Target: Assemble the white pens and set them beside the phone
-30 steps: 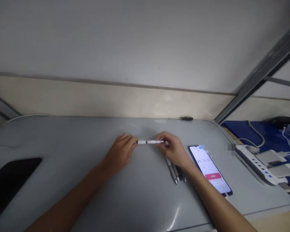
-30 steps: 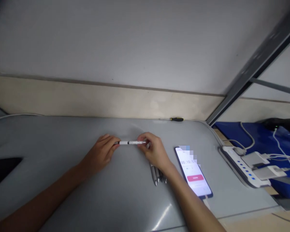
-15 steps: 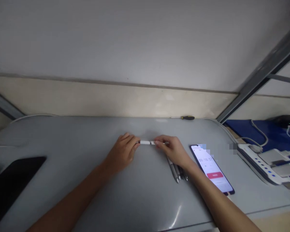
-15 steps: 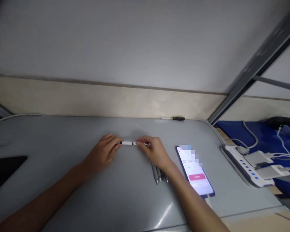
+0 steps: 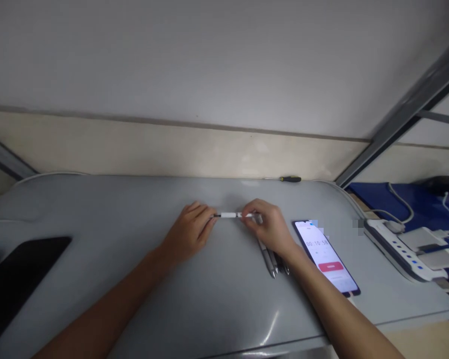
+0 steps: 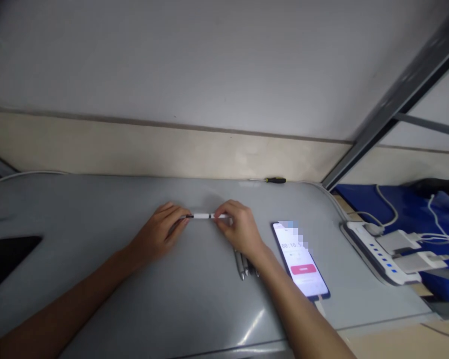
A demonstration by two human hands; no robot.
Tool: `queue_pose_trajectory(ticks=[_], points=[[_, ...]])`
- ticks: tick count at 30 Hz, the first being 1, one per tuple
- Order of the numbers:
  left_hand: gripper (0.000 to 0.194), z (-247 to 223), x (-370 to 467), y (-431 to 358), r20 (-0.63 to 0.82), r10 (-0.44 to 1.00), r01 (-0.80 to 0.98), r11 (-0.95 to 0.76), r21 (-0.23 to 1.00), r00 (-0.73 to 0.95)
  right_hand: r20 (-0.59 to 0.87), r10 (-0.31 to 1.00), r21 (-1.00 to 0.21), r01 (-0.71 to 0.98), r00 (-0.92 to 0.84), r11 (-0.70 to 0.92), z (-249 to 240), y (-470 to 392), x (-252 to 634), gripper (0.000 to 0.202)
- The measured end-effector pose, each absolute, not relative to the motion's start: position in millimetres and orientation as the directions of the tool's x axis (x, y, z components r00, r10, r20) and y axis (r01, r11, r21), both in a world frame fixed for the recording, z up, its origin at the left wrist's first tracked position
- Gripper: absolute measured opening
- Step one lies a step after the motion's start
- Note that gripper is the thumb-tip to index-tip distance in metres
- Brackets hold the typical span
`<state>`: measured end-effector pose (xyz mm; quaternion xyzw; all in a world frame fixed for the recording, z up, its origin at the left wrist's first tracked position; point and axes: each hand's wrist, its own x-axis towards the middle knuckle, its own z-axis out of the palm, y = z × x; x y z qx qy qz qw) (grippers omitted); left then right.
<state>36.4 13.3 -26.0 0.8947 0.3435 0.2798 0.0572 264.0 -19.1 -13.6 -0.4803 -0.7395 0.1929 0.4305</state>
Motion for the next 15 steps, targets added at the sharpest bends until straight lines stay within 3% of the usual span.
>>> queue_pose_trajectory(ticks=[10,15], points=[[0.026,-29.0,30.6,18.5,0.510,0.638,0.597,-0.756,0.270,0.577,0.471,0.869,-0.535,0.734,-0.154,0.419,-17.4,-14.5,273.8,0.017],[0.033,-30.8,29.2,21.3,0.507,0.646,0.619,-0.744,0.251,0.570,0.456,0.881,-0.529,0.758,-0.125,0.381,-17.2,-14.5,278.0,0.015]])
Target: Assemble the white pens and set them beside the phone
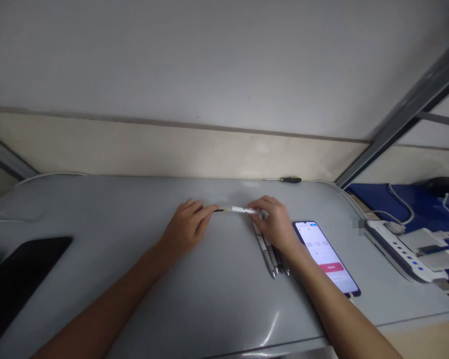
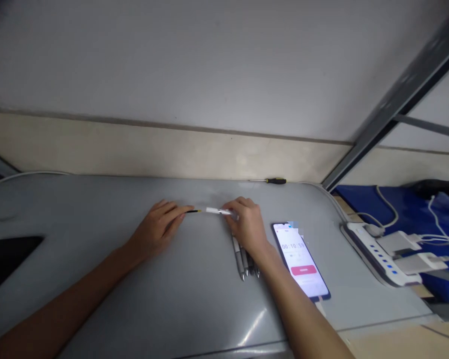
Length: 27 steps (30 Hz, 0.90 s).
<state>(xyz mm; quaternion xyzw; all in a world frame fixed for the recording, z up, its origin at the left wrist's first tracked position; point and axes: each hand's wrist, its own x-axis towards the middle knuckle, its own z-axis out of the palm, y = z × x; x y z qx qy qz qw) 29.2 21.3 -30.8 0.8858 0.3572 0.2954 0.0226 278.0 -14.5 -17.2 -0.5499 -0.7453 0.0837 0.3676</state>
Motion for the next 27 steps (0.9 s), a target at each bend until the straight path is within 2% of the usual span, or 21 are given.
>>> queue_pose_trajectory(ticks=[8,20,24,27], points=[[0.032,-31.5,26.9,23.6,0.514,0.649,0.633,-0.736,0.238,0.561,0.465,0.882,-0.537,0.770,-0.068,0.343,-22.7,-10.3,284.6,0.016],[0.030,-32.5,28.9,21.8,0.513,0.638,0.595,-0.756,0.274,0.574,0.474,0.874,-0.611,0.677,-0.103,0.411,-19.8,-11.5,280.1,0.016],[0.027,-32.3,35.1,15.8,0.494,0.625,0.574,-0.772,0.274,0.605,0.476,0.861,-0.593,0.659,-0.176,0.462,-18.5,-14.5,274.6,0.017],[0.022,-30.7,42.4,9.0,0.496,0.634,0.544,-0.770,0.333,0.593,0.506,0.829,-0.553,0.648,-0.238,0.524,-20.8,-15.8,271.1,0.016]])
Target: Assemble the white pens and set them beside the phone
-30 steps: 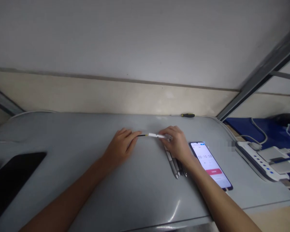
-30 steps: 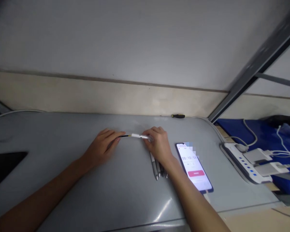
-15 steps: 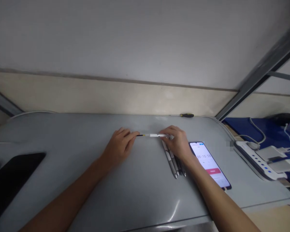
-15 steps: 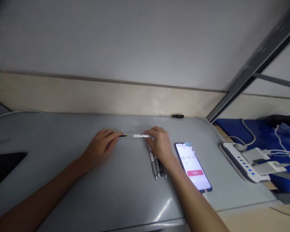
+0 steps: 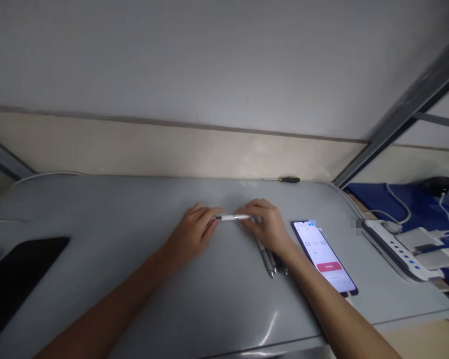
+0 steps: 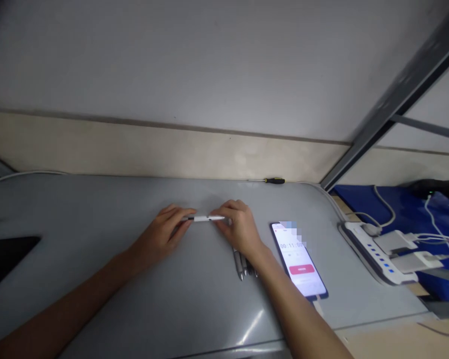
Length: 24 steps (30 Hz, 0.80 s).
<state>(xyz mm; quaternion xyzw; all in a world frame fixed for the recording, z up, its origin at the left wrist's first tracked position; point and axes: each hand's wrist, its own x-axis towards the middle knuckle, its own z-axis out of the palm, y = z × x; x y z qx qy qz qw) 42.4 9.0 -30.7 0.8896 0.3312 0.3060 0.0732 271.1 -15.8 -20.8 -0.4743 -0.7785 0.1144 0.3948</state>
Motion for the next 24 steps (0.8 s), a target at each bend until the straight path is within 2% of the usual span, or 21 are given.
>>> queue_pose_trajectory(ticks=[7,15,18,21,24], points=[[0.019,-30.5,47.6,5.2,0.473,0.627,0.528,-0.778,0.342,0.619,0.553,0.781,-0.537,0.591,-0.291,0.601,-22.1,-16.0,268.2,0.006],[0.019,-27.3,43.5,6.9,0.494,0.601,0.522,-0.796,0.306,0.628,0.449,0.826,-0.593,0.578,-0.342,0.561,-13.8,-22.1,264.9,0.019],[0.019,-24.5,40.9,8.0,0.496,0.596,0.533,-0.798,0.281,0.631,0.448,0.839,-0.626,0.562,-0.307,0.540,-13.7,-21.2,265.8,0.014],[0.019,-23.5,37.0,11.1,0.510,0.614,0.555,-0.781,0.285,0.602,0.469,0.852,-0.666,0.541,-0.231,0.513,-13.3,-19.3,268.1,0.023],[0.019,-24.5,34.7,13.7,0.514,0.625,0.562,-0.772,0.297,0.588,0.423,0.880,-0.692,0.550,-0.216,0.468,-11.3,-18.5,269.9,0.009]])
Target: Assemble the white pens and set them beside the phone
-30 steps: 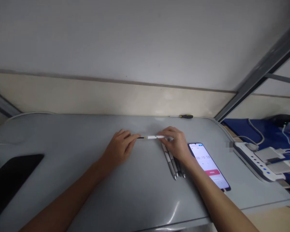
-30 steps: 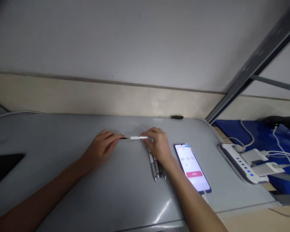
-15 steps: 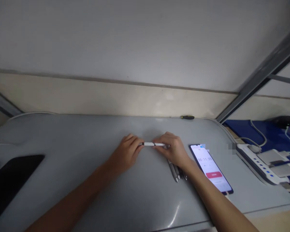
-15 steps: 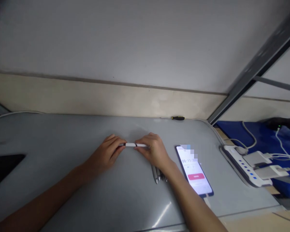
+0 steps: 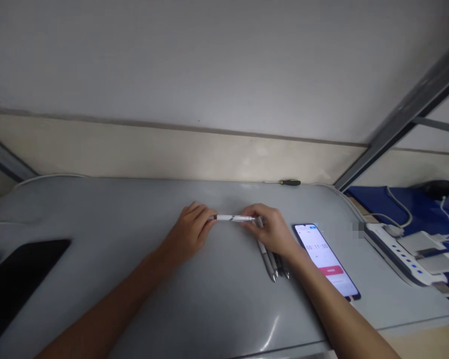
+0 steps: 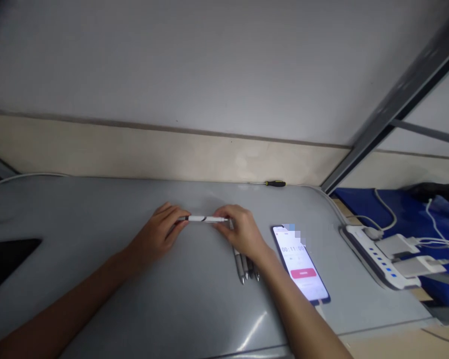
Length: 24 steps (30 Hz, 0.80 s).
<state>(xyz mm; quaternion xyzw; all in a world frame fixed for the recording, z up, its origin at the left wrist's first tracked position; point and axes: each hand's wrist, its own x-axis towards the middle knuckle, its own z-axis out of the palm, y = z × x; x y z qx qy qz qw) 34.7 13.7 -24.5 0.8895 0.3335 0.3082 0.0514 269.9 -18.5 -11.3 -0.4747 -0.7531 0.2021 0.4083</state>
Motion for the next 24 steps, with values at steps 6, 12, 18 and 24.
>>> queue_pose_trajectory(ticks=[6,12,18,24], points=[[0.019,-26.1,35.5,13.6,0.504,0.622,0.550,-0.778,0.305,0.599,0.340,0.920,-0.731,0.559,-0.196,0.390,-10.2,-19.4,269.9,0.021],[0.018,-27.8,34.3,15.0,0.501,0.622,0.536,-0.780,0.324,0.602,0.411,0.889,-0.687,0.572,-0.203,0.448,-12.3,-17.4,269.2,0.008],[0.019,-25.3,34.9,15.2,0.500,0.627,0.543,-0.775,0.322,0.598,0.421,0.880,-0.691,0.551,-0.218,0.468,-14.1,-18.3,269.1,0.015],[0.022,-24.8,35.3,14.1,0.471,0.634,0.549,-0.771,0.322,0.614,0.382,0.897,-0.684,0.585,-0.221,0.436,-10.4,-20.4,269.3,0.018]])
